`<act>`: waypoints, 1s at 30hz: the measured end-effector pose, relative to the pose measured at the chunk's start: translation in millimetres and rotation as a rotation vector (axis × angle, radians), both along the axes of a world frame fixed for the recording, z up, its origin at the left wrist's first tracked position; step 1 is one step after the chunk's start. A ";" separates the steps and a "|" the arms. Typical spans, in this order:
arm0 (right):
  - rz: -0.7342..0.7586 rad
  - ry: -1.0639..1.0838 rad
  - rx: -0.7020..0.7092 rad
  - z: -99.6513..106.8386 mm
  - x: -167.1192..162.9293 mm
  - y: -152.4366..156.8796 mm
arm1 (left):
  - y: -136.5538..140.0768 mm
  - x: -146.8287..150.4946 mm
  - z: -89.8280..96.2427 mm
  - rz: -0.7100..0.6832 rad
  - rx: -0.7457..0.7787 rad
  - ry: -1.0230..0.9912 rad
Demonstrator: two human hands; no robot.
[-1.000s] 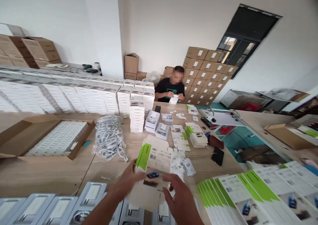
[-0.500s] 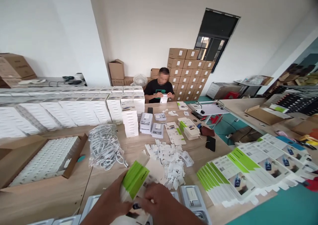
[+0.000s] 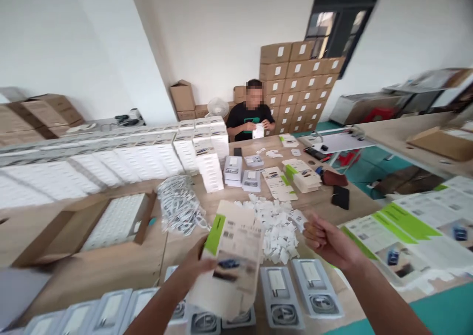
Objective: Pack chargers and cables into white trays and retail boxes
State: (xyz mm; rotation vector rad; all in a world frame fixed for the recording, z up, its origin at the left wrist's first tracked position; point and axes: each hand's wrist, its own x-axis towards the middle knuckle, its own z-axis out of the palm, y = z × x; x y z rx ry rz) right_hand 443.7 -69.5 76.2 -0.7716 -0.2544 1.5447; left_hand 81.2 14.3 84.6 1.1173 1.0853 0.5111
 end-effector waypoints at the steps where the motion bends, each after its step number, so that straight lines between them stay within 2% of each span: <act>1: -0.016 0.042 -0.001 -13.8 -7.4 -7.5 | 0.6 7.5 -1.3 0.028 -0.048 -0.102; 4: -0.036 0.139 -0.036 -47.9 -27.0 -25.8 | 3.9 25.3 -4.2 0.099 -0.128 -0.305; 7: -0.024 0.200 -0.078 -63.4 -39.2 -34.1 | 6.6 36.4 -3.3 0.123 -0.111 -0.411; 15: -0.048 0.224 -0.068 -59.7 -48.7 -23.4 | 14.2 44.0 -5.9 0.162 -0.088 -0.384; 23: -0.054 0.225 -0.148 -73.7 -58.9 -15.8 | 12.7 35.2 -5.1 0.172 -0.104 -0.421; 30: -0.080 0.116 -0.195 -77.4 -69.8 -23.5 | 14.1 25.4 -3.7 0.210 -0.074 -0.413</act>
